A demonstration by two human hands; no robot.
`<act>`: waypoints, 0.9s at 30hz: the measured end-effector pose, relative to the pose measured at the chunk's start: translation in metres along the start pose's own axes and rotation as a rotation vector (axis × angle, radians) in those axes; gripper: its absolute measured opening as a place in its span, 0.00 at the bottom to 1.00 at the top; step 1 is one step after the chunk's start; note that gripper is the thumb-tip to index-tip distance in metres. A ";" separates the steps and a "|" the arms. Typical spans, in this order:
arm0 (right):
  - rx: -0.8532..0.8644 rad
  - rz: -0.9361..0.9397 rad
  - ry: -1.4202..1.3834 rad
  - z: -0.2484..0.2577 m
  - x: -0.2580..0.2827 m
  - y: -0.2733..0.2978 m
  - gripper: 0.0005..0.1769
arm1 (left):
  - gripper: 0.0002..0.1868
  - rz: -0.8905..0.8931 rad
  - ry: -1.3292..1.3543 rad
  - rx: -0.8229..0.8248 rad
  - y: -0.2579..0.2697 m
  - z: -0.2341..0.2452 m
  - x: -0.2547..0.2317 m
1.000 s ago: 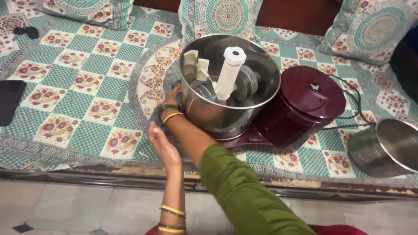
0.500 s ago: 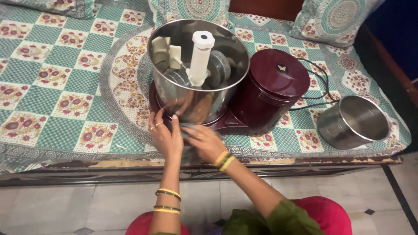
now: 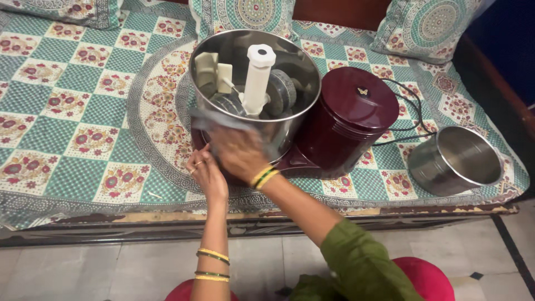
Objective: The person wipes the exterior and interior surfaces of a wet grinder with a cloth, handling the lid, motor base, and drum.
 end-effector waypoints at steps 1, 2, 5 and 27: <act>-0.317 0.190 0.283 0.029 0.030 -0.013 0.31 | 0.36 0.062 0.051 -0.003 -0.001 0.000 0.012; -0.124 0.221 0.440 0.014 0.040 -0.039 0.32 | 0.38 0.123 0.103 -0.006 -0.002 -0.001 0.023; 0.394 0.291 0.632 -0.036 0.056 -0.117 0.27 | 0.43 0.188 0.249 0.042 -0.003 0.011 0.027; -0.085 -0.062 -0.138 0.069 -0.039 0.174 0.35 | 0.34 -0.173 -0.210 -0.003 0.039 -0.007 -0.041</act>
Point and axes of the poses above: each hand's wrist, its own y-axis away from the middle knuckle, its own z-axis out of the back of the hand, x = y × z, the point moved 8 cm from there along -y, towards the middle knuckle, and after that the axes turned 10 degrees about z, right-handed, at the moved point
